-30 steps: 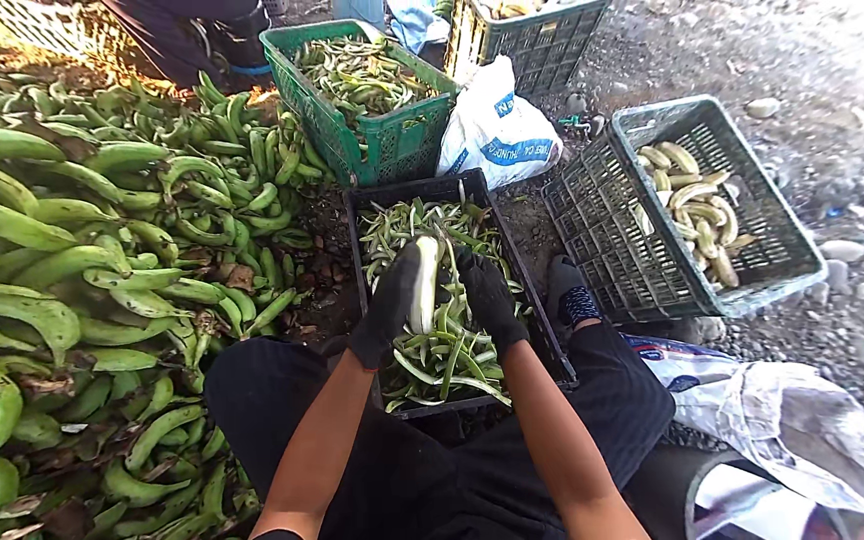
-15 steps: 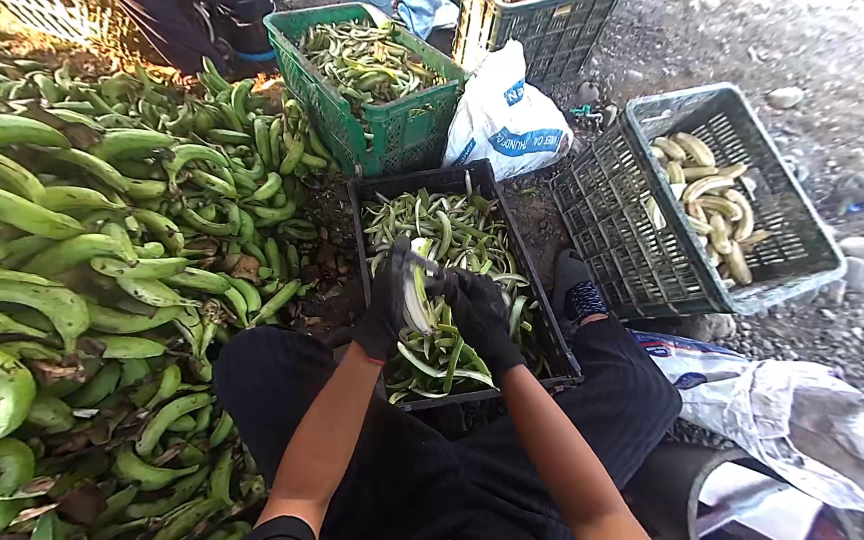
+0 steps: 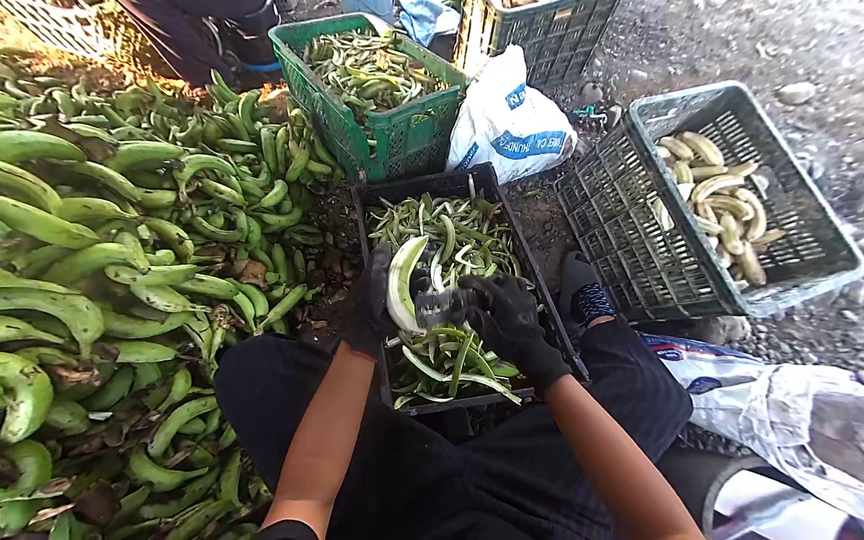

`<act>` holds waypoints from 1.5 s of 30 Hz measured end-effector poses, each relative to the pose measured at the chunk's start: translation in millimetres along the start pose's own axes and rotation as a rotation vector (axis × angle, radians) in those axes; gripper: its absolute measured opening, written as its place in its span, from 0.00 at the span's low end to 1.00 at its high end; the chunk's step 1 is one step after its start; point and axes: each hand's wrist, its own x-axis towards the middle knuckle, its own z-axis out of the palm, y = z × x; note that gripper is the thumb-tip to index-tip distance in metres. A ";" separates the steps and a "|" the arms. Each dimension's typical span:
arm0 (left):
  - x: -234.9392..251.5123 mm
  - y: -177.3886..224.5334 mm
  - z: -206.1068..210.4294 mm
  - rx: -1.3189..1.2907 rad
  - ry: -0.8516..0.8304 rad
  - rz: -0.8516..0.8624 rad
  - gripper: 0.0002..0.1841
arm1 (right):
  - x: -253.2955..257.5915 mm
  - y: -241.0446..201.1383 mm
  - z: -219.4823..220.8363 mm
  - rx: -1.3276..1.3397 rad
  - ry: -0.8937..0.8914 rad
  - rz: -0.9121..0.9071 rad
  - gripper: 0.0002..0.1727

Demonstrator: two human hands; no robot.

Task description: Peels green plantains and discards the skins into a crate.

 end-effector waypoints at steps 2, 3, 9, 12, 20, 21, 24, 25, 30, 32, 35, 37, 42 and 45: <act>1.2 2.1 5.1 -0.113 -0.065 -0.058 0.36 | -14.3 0.2 5.8 0.010 -0.004 -0.056 0.37; 1.3 2.5 7.4 -0.117 -0.072 -0.079 0.35 | -19.3 -0.5 8.0 0.014 -0.005 -0.060 0.39; -0.7 -10.2 10.6 0.296 0.005 -0.021 0.31 | -2.9 -15.3 19.7 0.028 -0.079 0.227 0.33; 6.8 -16.6 10.9 0.368 0.068 0.040 0.33 | 16.3 -9.2 35.2 0.148 -0.026 0.452 0.34; 1.4 -16.6 -8.9 0.116 0.020 0.040 0.26 | 2.8 58.1 21.4 0.289 -0.057 0.417 0.32; -2.1 -15.3 -7.6 0.126 0.040 0.060 0.24 | -5.6 69.0 23.6 0.296 -0.080 0.513 0.25; -10.8 -21.9 -6.8 0.347 0.047 0.003 0.24 | -29.4 81.0 13.6 0.091 -0.245 0.633 0.24; -9.0 -30.1 -12.9 0.415 0.040 -0.047 0.24 | -37.5 86.0 14.5 0.107 -0.232 0.616 0.26; -10.5 -54.5 -22.8 0.486 0.013 -0.193 0.23 | -47.7 81.8 0.6 0.292 -0.033 0.669 0.33; -12.5 -52.7 -20.1 0.425 0.008 -0.223 0.21 | -38.4 76.7 -13.7 0.298 -0.047 0.656 0.34; -18.7 -47.7 -13.1 0.403 0.002 -0.205 0.20 | -29.3 69.6 -41.4 0.212 -0.271 0.698 0.38; -21.6 -45.2 -8.1 0.397 0.013 -0.220 0.19 | -30.8 77.8 -47.8 0.230 -0.411 0.605 0.31; -12.4 -35.3 35.0 0.527 -0.017 -0.336 0.20 | -57.6 113.3 -20.6 0.352 -0.460 0.579 0.26; 32.2 5.4 126.8 0.451 -0.208 -0.228 0.21 | -81.8 128.0 6.6 0.761 -0.411 0.681 0.28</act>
